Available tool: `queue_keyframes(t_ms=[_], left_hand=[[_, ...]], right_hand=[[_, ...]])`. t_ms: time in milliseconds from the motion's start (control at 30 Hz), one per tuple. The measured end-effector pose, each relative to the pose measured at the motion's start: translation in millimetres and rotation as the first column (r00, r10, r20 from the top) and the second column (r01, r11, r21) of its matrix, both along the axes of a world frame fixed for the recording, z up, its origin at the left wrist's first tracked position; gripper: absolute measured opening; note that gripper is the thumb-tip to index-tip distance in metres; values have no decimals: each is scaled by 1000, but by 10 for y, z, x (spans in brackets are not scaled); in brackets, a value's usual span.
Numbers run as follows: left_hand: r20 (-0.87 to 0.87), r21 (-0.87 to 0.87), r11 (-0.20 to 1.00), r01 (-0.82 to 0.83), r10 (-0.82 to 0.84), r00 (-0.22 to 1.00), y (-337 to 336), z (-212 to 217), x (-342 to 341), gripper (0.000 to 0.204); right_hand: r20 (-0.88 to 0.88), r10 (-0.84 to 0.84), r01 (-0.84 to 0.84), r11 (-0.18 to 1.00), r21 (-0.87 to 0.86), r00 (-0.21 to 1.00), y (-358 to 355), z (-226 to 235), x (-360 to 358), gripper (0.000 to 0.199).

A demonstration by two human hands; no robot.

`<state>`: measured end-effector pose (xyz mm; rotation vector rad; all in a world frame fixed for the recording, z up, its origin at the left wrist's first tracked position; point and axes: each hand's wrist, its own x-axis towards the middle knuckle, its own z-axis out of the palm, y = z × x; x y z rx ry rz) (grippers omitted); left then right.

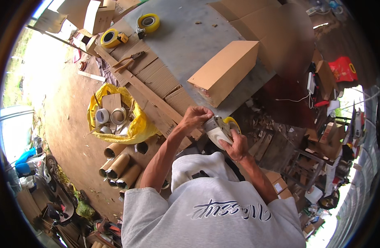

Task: The person folds a large cardboard sheet into a box shape, uses a utility knife to cut along scored lines, and secures the box with a tape dispenser. The workspace is cluttered with cardboard tubes and other materials.

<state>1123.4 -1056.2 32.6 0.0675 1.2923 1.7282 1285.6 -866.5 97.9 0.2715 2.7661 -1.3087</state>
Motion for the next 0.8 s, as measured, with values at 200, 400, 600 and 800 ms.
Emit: queue_keyframes(t_ms=[200, 400, 600, 800], left_hand=[[-230, -23, 966, -256, 244, 942, -117, -432, -524, 8], [-398, 31, 966, -256, 247, 884, -143, -641, -1244, 9], [-425, 37, 981, -190, 187, 886, -61, -888, -1724, 11], [-334, 134, 987, -88, 129, 934, 153, -957, -1908, 11]], right_hand=[[157, -142, 132, 989, 69, 977, -483, -171, -439, 55], [168, -255, 225, 958, 179, 952, -785, -387, -626, 53], [198, -373, 331, 919, 216, 906, -1132, -619, -1080, 53], [218, -434, 373, 887, 272, 874, -1272, -772, -1238, 51]])
